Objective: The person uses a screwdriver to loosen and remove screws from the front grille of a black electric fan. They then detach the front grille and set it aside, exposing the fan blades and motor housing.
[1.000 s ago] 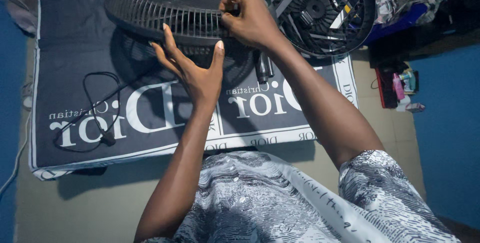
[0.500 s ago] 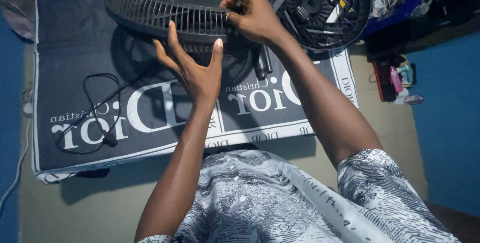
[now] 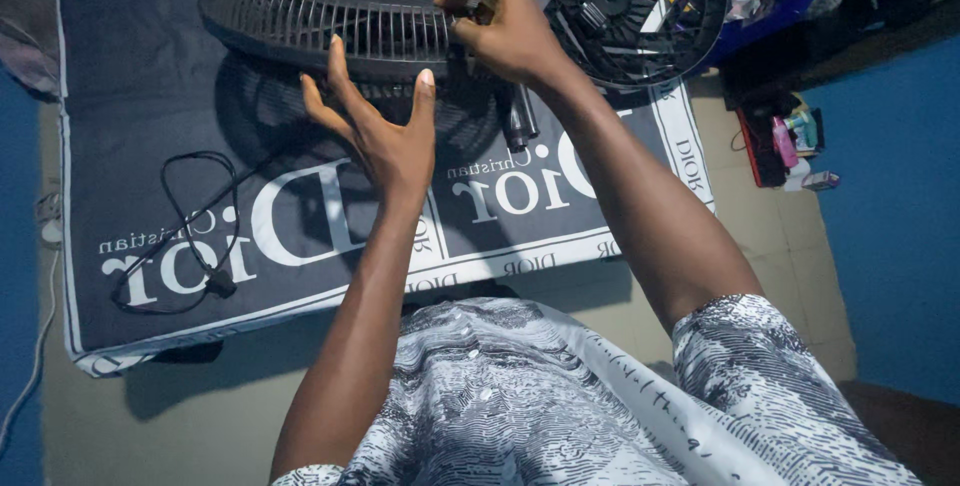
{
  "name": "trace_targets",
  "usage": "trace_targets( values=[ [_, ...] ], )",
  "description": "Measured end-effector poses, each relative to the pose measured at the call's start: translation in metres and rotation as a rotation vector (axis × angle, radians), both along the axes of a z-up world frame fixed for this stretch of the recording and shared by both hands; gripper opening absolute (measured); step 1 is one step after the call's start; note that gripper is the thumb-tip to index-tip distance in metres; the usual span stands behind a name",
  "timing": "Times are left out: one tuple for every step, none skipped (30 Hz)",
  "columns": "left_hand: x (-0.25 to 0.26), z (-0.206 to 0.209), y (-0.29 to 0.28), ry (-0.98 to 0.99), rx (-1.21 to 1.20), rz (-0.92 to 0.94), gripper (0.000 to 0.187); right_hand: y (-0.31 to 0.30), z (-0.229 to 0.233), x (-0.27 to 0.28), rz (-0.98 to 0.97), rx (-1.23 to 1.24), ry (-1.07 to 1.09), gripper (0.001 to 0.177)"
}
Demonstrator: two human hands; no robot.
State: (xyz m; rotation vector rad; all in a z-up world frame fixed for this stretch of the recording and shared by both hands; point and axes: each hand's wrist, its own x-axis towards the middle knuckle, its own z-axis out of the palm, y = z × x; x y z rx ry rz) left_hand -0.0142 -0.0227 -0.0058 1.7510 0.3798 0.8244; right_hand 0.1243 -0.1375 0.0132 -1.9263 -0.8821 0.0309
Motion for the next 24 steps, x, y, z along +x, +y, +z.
trace_targets(
  values=[
    [0.000,0.000,0.001,0.004,0.011,0.000,0.081,0.000,0.001,-0.001,0.001,0.010,-0.017,0.021],
    [-0.001,0.001,0.001,0.008,0.021,0.002,0.081,0.001,0.001,-0.002,0.004,0.019,-0.034,0.020],
    [-0.001,0.001,0.002,0.013,0.031,0.004,0.080,0.002,0.002,-0.002,0.008,0.028,-0.051,0.019],
    [-0.001,0.001,0.003,0.006,0.014,-0.005,0.080,0.002,0.002,-0.004,-0.015,0.003,-0.052,0.019],
    [-0.002,0.001,0.003,0.000,-0.004,-0.014,0.079,0.002,0.002,-0.004,-0.039,-0.022,-0.054,0.020],
    [-0.003,0.000,0.003,-0.006,-0.022,-0.023,0.078,0.002,0.003,-0.005,-0.062,-0.048,-0.054,0.020],
    [-0.004,0.000,0.004,0.003,-0.008,-0.020,0.078,0.001,0.002,-0.006,-0.077,-0.051,-0.052,0.021],
    [-0.005,0.000,0.005,0.011,0.005,-0.018,0.078,-0.001,0.002,-0.008,-0.092,-0.055,-0.051,0.021],
    [-0.006,0.000,0.006,0.020,0.018,-0.016,0.078,-0.003,0.002,-0.009,-0.108,-0.059,-0.049,0.022],
    [-0.007,0.000,0.007,-0.004,0.027,-0.023,0.078,-0.002,0.002,-0.009,-0.099,-0.006,-0.029,0.020],
    [-0.008,0.000,0.008,-0.027,0.037,-0.031,0.078,-0.002,0.001,-0.010,-0.090,0.046,-0.009,0.020],
    [-0.009,0.000,0.009,-0.051,0.046,-0.038,0.078,-0.001,0.001,-0.011,-0.080,0.099,0.011,0.019],
    [-0.009,0.000,0.011,-0.025,0.062,-0.034,0.079,-0.002,0.001,-0.012,-0.105,0.079,-0.026,0.016],
    [-0.010,0.000,0.012,0.003,0.078,-0.030,0.079,-0.004,0.000,-0.014,-0.130,0.059,-0.061,0.014],
    [-0.010,0.001,0.013,0.030,0.094,-0.026,0.080,-0.005,0.000,-0.015,-0.154,0.038,-0.096,0.012],
    [-0.010,0.002,0.015,0.011,0.091,-0.039,0.079,-0.006,0.000,-0.017,-0.176,0.034,-0.079,0.012],
    [-0.010,0.002,0.017,-0.008,0.088,-0.052,0.079,-0.006,0.000,-0.018,-0.198,0.029,-0.063,0.011],
    [-0.011,0.003,0.018,-0.028,0.085,-0.066,0.079,-0.007,0.000,-0.020,-0.221,0.026,-0.046,0.010],
    [-0.011,0.005,0.020,-0.025,0.081,-0.079,0.079,-0.007,-0.001,-0.022,-0.226,0.032,-0.029,0.011],
    [-0.012,0.005,0.021,-0.022,0.077,-0.094,0.078,-0.008,-0.001,-0.024,-0.231,0.037,-0.012,0.011],
    [-0.012,0.006,0.023,-0.019,0.073,-0.108,0.078,-0.008,-0.002,-0.025,-0.237,0.043,0.006,0.012],
    [-0.013,0.007,0.025,-0.026,0.082,-0.122,0.078,-0.008,-0.003,-0.027,-0.239,0.072,0.026,0.012],
    [-0.014,0.008,0.027,-0.033,0.092,-0.137,0.077,-0.008,-0.005,-0.028,-0.242,0.102,0.047,0.013],
    [-0.015,0.009,0.028,-0.042,0.103,-0.153,0.077,-0.008,-0.006,-0.029,-0.246,0.133,0.066,0.013]
  ],
)
